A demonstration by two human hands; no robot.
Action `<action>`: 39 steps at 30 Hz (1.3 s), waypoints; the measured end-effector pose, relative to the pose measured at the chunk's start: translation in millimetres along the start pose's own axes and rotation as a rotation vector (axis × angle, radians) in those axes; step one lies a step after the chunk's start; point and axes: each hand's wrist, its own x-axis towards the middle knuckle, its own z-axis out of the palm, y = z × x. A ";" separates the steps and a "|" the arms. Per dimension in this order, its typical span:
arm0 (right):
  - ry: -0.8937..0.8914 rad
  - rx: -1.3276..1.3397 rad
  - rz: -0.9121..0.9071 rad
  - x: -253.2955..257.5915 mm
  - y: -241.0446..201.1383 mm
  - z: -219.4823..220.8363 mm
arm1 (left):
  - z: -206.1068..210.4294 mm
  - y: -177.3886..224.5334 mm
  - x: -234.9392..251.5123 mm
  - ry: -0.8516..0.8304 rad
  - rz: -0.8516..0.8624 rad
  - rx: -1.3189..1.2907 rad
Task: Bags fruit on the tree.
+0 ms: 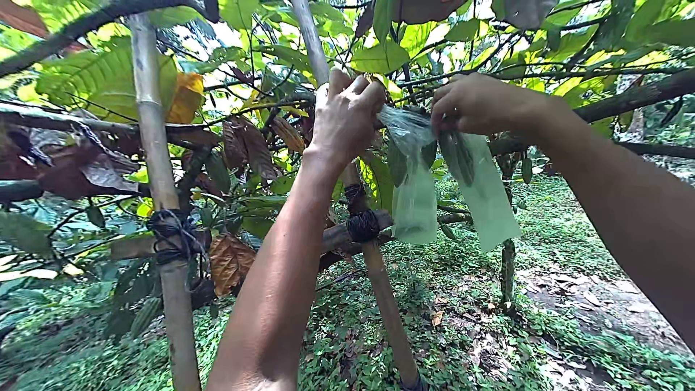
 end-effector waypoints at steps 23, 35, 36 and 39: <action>0.181 0.104 0.089 4.5 4.8 23.9 | -6.0 10.7 -4.5 -0.062 0.050 -0.846; 0.082 -0.165 0.216 7.3 -3.3 6.4 | 34.8 28.7 -1.6 0.103 0.156 -0.579; 0.069 -0.202 0.219 8.5 -4.7 4.4 | 35.8 29.4 0.0 0.108 0.199 -0.490; 0.094 -0.199 0.255 8.3 -5.3 3.6 | 37.6 26.6 6.1 0.133 0.257 -0.409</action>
